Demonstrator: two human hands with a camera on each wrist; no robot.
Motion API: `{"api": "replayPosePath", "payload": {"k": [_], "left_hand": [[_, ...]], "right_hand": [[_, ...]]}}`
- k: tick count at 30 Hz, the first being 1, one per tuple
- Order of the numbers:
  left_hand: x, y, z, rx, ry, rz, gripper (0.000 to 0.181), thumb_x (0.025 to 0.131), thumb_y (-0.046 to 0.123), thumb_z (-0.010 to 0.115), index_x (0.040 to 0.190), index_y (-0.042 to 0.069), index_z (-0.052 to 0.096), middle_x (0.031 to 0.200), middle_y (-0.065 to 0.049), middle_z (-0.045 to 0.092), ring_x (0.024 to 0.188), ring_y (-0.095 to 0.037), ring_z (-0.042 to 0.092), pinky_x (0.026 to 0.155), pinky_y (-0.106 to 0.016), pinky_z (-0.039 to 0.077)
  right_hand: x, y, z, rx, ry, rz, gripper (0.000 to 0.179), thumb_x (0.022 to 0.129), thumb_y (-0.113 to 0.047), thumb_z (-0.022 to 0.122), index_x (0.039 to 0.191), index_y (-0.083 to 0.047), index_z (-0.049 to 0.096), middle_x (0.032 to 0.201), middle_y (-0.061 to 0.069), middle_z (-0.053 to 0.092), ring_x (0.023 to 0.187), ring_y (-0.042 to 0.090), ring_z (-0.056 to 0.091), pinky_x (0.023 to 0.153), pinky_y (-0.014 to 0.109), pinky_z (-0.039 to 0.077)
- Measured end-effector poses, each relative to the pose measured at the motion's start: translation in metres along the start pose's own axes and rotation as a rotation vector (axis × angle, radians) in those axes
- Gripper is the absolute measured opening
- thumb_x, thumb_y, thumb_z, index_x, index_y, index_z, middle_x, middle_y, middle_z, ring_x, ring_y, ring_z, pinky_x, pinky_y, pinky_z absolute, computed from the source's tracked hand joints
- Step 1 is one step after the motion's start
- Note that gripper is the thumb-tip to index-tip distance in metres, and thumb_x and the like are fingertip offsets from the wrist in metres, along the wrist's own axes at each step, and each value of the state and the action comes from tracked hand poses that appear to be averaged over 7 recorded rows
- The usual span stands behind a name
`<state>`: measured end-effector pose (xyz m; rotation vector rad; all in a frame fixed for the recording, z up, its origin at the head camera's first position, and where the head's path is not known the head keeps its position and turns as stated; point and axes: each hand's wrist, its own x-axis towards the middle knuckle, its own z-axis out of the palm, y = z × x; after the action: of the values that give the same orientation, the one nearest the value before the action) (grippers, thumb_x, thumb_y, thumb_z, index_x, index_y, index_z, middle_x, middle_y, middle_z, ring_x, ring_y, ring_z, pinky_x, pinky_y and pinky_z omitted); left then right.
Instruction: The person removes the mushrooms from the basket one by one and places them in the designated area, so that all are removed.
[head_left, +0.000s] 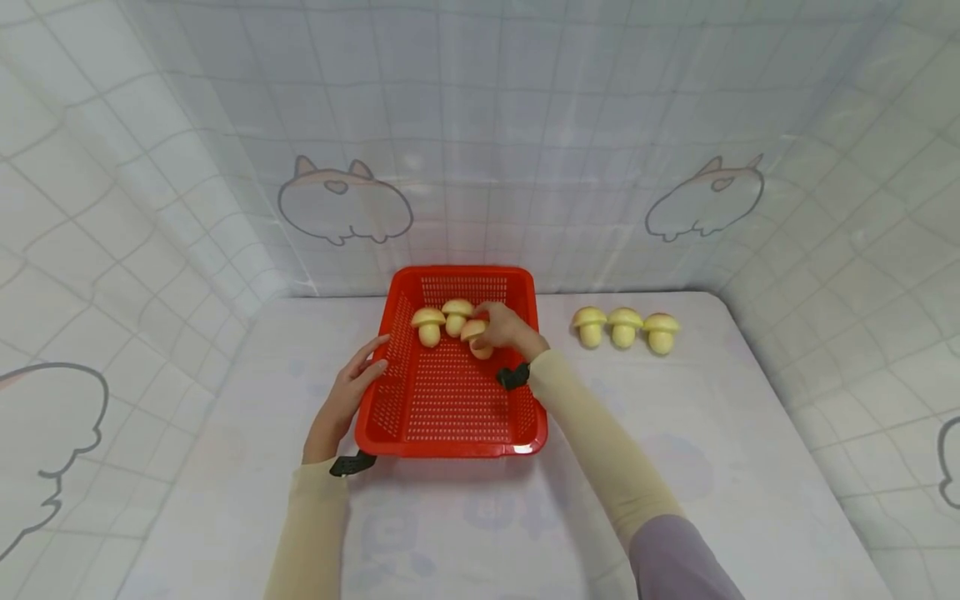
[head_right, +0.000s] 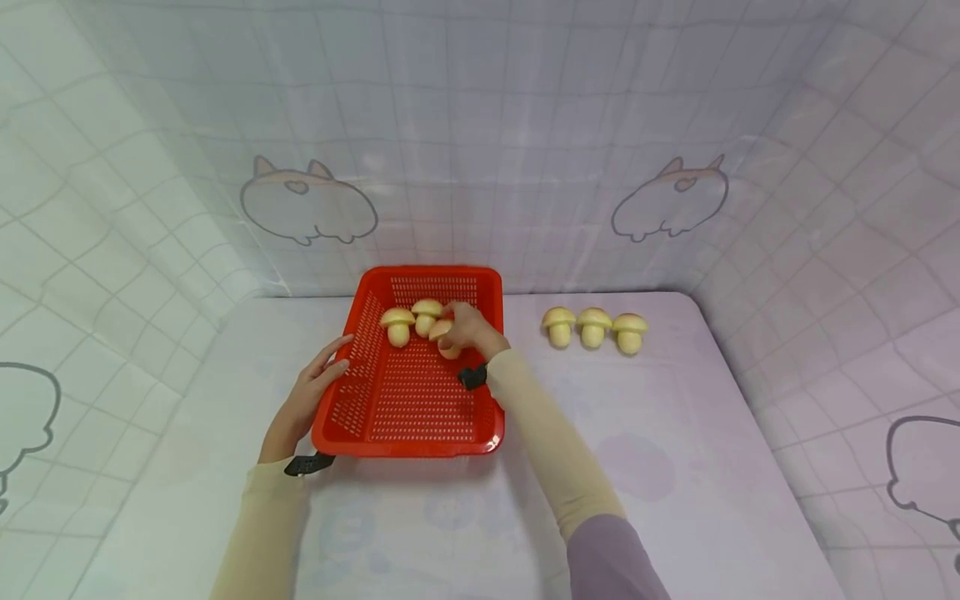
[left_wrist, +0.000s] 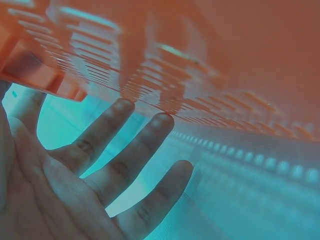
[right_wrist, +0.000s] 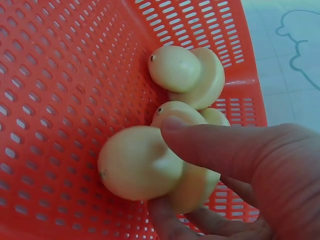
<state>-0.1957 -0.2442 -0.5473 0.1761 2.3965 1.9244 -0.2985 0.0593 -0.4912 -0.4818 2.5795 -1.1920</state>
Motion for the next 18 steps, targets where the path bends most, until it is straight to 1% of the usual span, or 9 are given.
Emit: {"api": "replayPosePath", "payload": {"k": [3, 6, 10, 14, 18], "left_hand": [[-0.0012, -0.0011, 0.001, 0.001, -0.004, 0.001, 0.059, 0.106, 0.045, 0.054, 0.16, 0.035, 0.035, 0.144, -0.022, 0.048, 0.11, -0.018, 0.061, 0.086, -0.027, 0.058], [-0.0022, -0.0016, 0.0023, -0.008, -0.006, 0.005, 0.059, 0.106, 0.044, 0.054, 0.161, 0.034, 0.034, 0.144, -0.023, 0.048, 0.109, -0.018, 0.062, 0.086, -0.027, 0.058], [-0.0022, -0.001, 0.0031, -0.016, -0.009, 0.01, 0.058, 0.107, 0.043, 0.053, 0.161, 0.033, 0.034, 0.145, -0.023, 0.048, 0.109, -0.018, 0.062, 0.086, -0.027, 0.058], [-0.0019, 0.0005, 0.0034, -0.016, -0.011, 0.011, 0.058, 0.107, 0.043, 0.054, 0.16, 0.034, 0.035, 0.146, -0.022, 0.047, 0.11, -0.018, 0.062, 0.086, -0.027, 0.058], [-0.0023, 0.0016, 0.0035, -0.016, -0.013, 0.009, 0.058, 0.106, 0.044, 0.054, 0.16, 0.034, 0.035, 0.146, -0.023, 0.047, 0.11, -0.019, 0.062, 0.086, -0.027, 0.058]], "right_hand": [[-0.0011, 0.001, 0.0013, -0.026, -0.001, -0.016, 0.061, 0.089, -0.009, 0.079, 0.145, -0.002, 0.054, 0.146, 0.016, 0.055, 0.117, 0.027, 0.056, 0.104, 0.042, 0.05], [-0.0016, 0.0019, 0.0016, -0.025, -0.002, -0.02, 0.061, 0.09, -0.009, 0.078, 0.145, -0.001, 0.053, 0.146, 0.017, 0.055, 0.118, 0.028, 0.057, 0.104, 0.043, 0.05], [-0.0022, 0.0023, 0.0014, -0.023, -0.005, -0.011, 0.062, 0.09, -0.009, 0.077, 0.146, -0.002, 0.052, 0.146, 0.017, 0.056, 0.117, 0.029, 0.057, 0.103, 0.043, 0.051], [-0.0031, 0.0014, 0.0012, -0.021, 0.002, -0.002, 0.059, 0.09, -0.01, 0.078, 0.144, -0.004, 0.055, 0.148, 0.017, 0.054, 0.118, 0.028, 0.056, 0.103, 0.042, 0.05], [-0.0043, 0.0013, 0.0014, -0.013, -0.001, -0.003, 0.057, 0.091, -0.009, 0.078, 0.143, -0.004, 0.056, 0.149, 0.017, 0.053, 0.121, 0.028, 0.055, 0.104, 0.042, 0.049]]}}
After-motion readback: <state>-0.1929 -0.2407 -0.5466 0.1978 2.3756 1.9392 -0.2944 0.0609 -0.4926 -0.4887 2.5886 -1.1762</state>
